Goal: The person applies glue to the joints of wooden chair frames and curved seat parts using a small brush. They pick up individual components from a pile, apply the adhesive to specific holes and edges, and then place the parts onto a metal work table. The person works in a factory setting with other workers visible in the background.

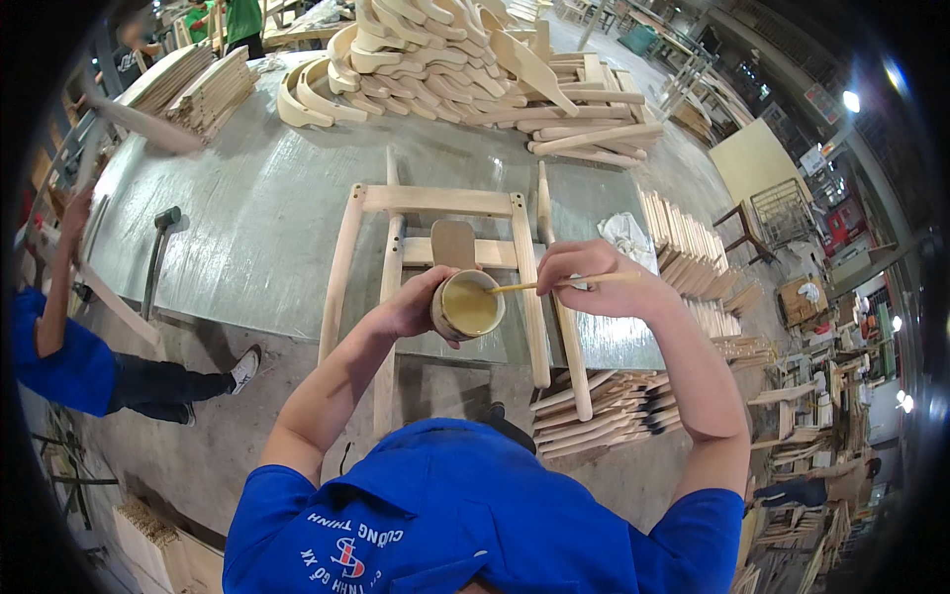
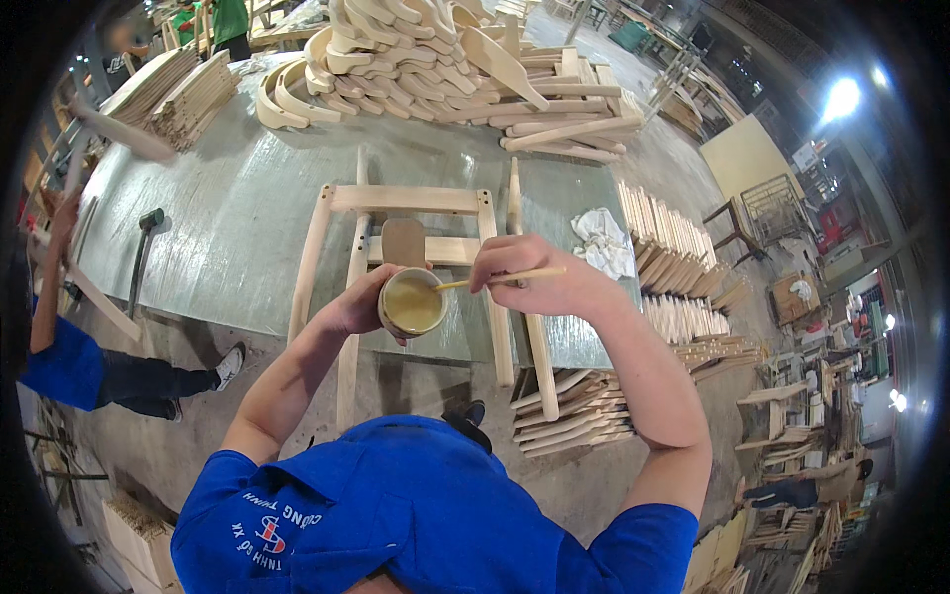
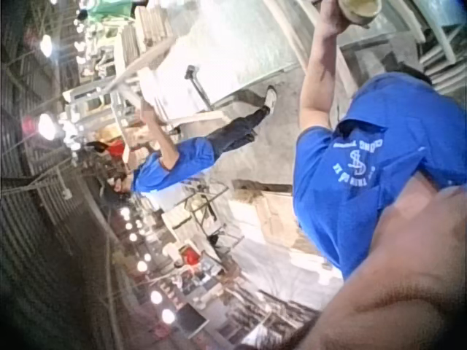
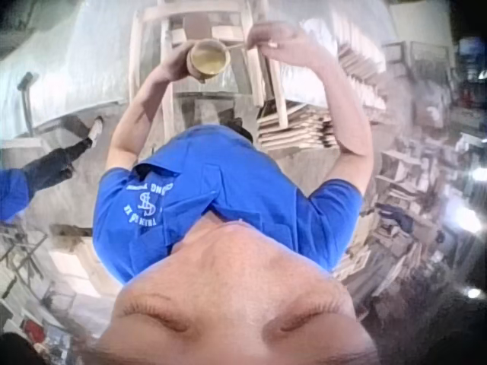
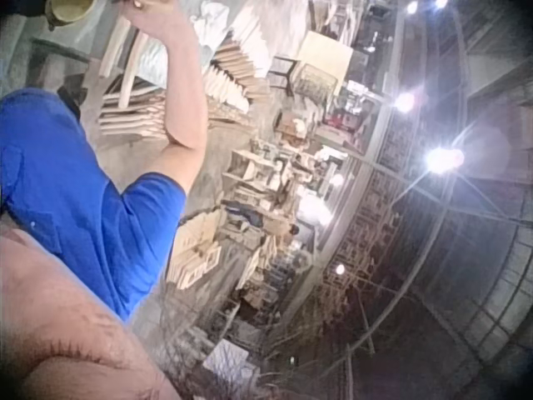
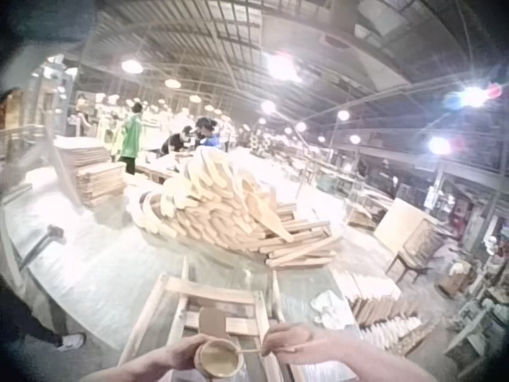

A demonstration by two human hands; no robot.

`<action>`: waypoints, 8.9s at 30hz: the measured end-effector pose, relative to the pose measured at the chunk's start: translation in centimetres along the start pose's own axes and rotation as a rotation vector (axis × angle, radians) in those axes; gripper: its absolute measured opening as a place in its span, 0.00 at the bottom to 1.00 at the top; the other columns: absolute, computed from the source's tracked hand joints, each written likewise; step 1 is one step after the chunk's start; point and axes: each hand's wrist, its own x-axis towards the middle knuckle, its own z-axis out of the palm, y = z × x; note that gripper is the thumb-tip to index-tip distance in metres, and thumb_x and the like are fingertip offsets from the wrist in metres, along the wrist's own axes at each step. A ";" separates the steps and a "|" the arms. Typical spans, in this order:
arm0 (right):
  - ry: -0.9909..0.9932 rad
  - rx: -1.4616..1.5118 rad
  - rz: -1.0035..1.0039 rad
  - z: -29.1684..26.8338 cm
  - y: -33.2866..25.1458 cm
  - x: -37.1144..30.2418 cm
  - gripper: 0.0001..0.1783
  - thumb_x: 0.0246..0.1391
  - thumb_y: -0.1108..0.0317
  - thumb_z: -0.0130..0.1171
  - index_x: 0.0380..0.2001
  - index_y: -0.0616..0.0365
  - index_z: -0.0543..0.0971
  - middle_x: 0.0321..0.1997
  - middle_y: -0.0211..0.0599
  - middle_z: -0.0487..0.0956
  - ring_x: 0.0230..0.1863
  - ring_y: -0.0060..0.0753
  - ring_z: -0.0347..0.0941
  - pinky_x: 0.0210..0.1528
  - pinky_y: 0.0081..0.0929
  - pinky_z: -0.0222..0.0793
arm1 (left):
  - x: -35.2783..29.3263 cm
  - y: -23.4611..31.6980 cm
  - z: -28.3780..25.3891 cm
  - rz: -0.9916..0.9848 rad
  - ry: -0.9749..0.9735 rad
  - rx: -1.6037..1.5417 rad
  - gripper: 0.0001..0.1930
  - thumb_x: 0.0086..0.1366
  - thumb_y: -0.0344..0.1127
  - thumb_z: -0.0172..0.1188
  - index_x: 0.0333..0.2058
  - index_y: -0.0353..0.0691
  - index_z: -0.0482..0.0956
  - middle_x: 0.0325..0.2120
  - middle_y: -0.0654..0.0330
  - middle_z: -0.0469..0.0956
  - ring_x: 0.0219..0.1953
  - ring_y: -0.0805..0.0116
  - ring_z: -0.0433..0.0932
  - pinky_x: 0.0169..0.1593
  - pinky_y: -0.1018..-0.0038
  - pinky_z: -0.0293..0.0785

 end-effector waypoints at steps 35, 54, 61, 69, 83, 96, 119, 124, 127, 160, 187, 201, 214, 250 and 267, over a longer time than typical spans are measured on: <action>1.852 1.736 0.402 11.1 26.1 -31.9 0.05 0.56 0.67 0.52 0.36 0.52 0.71 0.33 0.34 0.79 0.30 0.27 0.72 0.33 0.26 0.69 | 41.9 -17.1 7.0 -0.449 0.466 0.108 0.18 0.69 0.44 0.41 0.49 0.40 0.70 0.44 0.56 0.75 0.45 0.59 0.77 0.44 0.58 0.77; 1.403 1.597 0.783 12.0 29.6 -27.6 0.13 0.57 0.64 0.54 0.44 0.56 0.71 0.39 0.34 0.77 0.35 0.26 0.74 0.32 0.21 0.70 | 18.5 -8.3 -0.3 0.473 1.007 1.807 0.08 0.58 0.35 0.57 0.35 0.40 0.77 0.36 0.56 0.76 0.43 0.57 0.73 0.47 0.63 0.66; 0.578 0.416 0.838 16.1 24.5 -19.5 0.30 0.47 0.63 0.59 0.53 0.64 0.65 0.45 0.47 0.73 0.44 0.43 0.71 0.44 0.34 0.69 | -5.2 -9.4 -6.0 -0.310 1.675 1.627 0.18 0.51 0.48 0.63 0.39 0.48 0.78 0.56 0.42 0.59 0.54 0.41 0.60 0.57 0.55 0.58; 0.507 0.091 0.817 18.2 22.1 -13.6 0.38 0.39 0.62 0.61 0.55 0.67 0.64 0.53 0.57 0.67 0.56 0.56 0.61 0.59 0.41 0.54 | -11.3 -11.3 -4.7 -0.303 1.332 1.624 0.36 0.45 0.67 0.60 0.50 0.51 0.74 0.64 0.41 0.42 0.60 0.35 0.49 0.59 0.43 0.47; 0.543 -0.007 0.702 31.5 14.6 5.0 0.34 0.38 0.64 0.61 0.51 0.67 0.66 0.49 0.56 0.69 0.52 0.54 0.65 0.56 0.39 0.58 | -29.1 -3.9 -16.9 -0.378 1.671 1.327 0.31 0.60 0.64 0.43 0.54 0.53 0.71 0.65 0.52 0.44 0.60 0.44 0.53 0.60 0.48 0.49; 0.110 0.183 0.476 33.3 4.5 26.1 0.27 0.44 0.62 0.61 0.47 0.64 0.72 0.23 0.39 0.74 0.27 0.34 0.71 0.33 0.30 0.68 | -36.2 4.9 -22.4 0.315 2.024 1.493 0.21 0.55 0.46 0.58 0.46 0.46 0.75 0.60 0.49 0.54 0.61 0.42 0.51 0.60 0.49 0.50; 0.255 0.780 -0.314 16.3 1.0 4.8 0.13 0.46 0.80 0.57 0.37 0.59 0.77 0.30 0.39 0.78 0.29 0.35 0.75 0.31 0.27 0.69 | 12.2 -18.6 5.0 -0.348 -0.444 -0.515 0.18 0.67 0.48 0.44 0.38 0.39 0.75 0.32 0.64 0.78 0.32 0.75 0.74 0.42 0.77 0.69; 0.267 0.673 -0.376 12.0 2.9 3.4 0.10 0.49 0.78 0.55 0.37 0.60 0.77 0.31 0.39 0.78 0.30 0.35 0.74 0.33 0.26 0.69 | 17.6 -17.1 9.6 -0.478 -0.339 -0.405 0.22 0.68 0.50 0.38 0.36 0.38 0.74 0.31 0.64 0.77 0.32 0.73 0.73 0.41 0.76 0.69; 0.273 0.752 -0.365 11.5 5.8 2.3 0.09 0.51 0.76 0.55 0.37 0.59 0.77 0.31 0.39 0.78 0.30 0.33 0.74 0.33 0.25 0.69 | 16.2 -13.7 8.1 -0.515 -0.255 -0.384 0.21 0.67 0.50 0.42 0.36 0.38 0.75 0.31 0.62 0.79 0.31 0.73 0.75 0.40 0.76 0.70; 1.520 0.242 0.258 -28.2 44.9 34.7 0.13 0.36 0.74 0.63 0.30 0.60 0.75 0.28 0.31 0.75 0.31 0.25 0.70 0.34 0.25 0.66 | 11.2 4.1 -20.6 -0.037 0.165 -0.364 0.20 0.66 0.44 0.40 0.49 0.39 0.70 0.44 0.55 0.75 0.45 0.63 0.75 0.48 0.66 0.70; 0.742 0.393 -0.601 -8.4 12.6 -4.2 0.25 0.47 0.46 0.58 0.19 0.61 0.72 0.15 0.37 0.70 0.18 0.37 0.67 0.26 0.34 0.66 | 7.9 8.9 -5.5 0.067 1.018 2.116 0.41 0.46 0.60 0.64 0.56 0.46 0.64 0.59 0.49 0.58 0.62 0.45 0.53 0.61 0.48 0.49; 0.734 0.938 -0.078 3.4 16.8 -17.1 0.21 0.44 0.51 0.47 0.09 0.55 0.66 0.13 0.33 0.68 0.23 0.35 0.65 0.56 0.43 0.53 | 8.7 0.2 -5.6 0.023 0.848 2.144 0.24 0.44 0.58 0.66 0.29 0.44 0.75 0.27 0.60 0.73 0.37 0.62 0.71 0.42 0.65 0.64; 1.020 0.661 0.471 -4.0 37.8 10.3 0.12 0.54 0.66 0.56 0.38 0.62 0.71 0.33 0.31 0.74 0.34 0.22 0.70 0.37 0.20 0.65 | 7.1 0.8 -10.3 0.066 0.672 1.924 0.20 0.50 0.39 0.62 0.43 0.47 0.72 0.37 0.62 0.76 0.40 0.59 0.74 0.41 0.65 0.73; 0.878 1.250 0.682 1.4 21.5 -12.6 0.26 0.63 0.45 0.34 0.36 0.57 0.71 0.09 0.29 0.65 0.08 0.22 0.59 0.10 0.19 0.54 | 6.4 15.1 -6.8 0.254 1.270 1.612 0.31 0.50 0.48 0.67 0.52 0.44 0.69 0.38 0.47 0.76 0.43 0.49 0.75 0.46 0.59 0.70; 0.703 0.012 0.636 4.7 28.5 -6.4 0.12 0.51 0.63 0.57 0.30 0.63 0.77 0.30 0.42 0.75 0.32 0.33 0.72 0.33 0.29 0.68 | 0.4 -1.1 -12.5 -0.210 0.960 1.821 0.34 0.62 0.62 0.43 0.62 0.51 0.55 0.63 0.54 0.53 0.66 0.48 0.46 0.63 0.46 0.43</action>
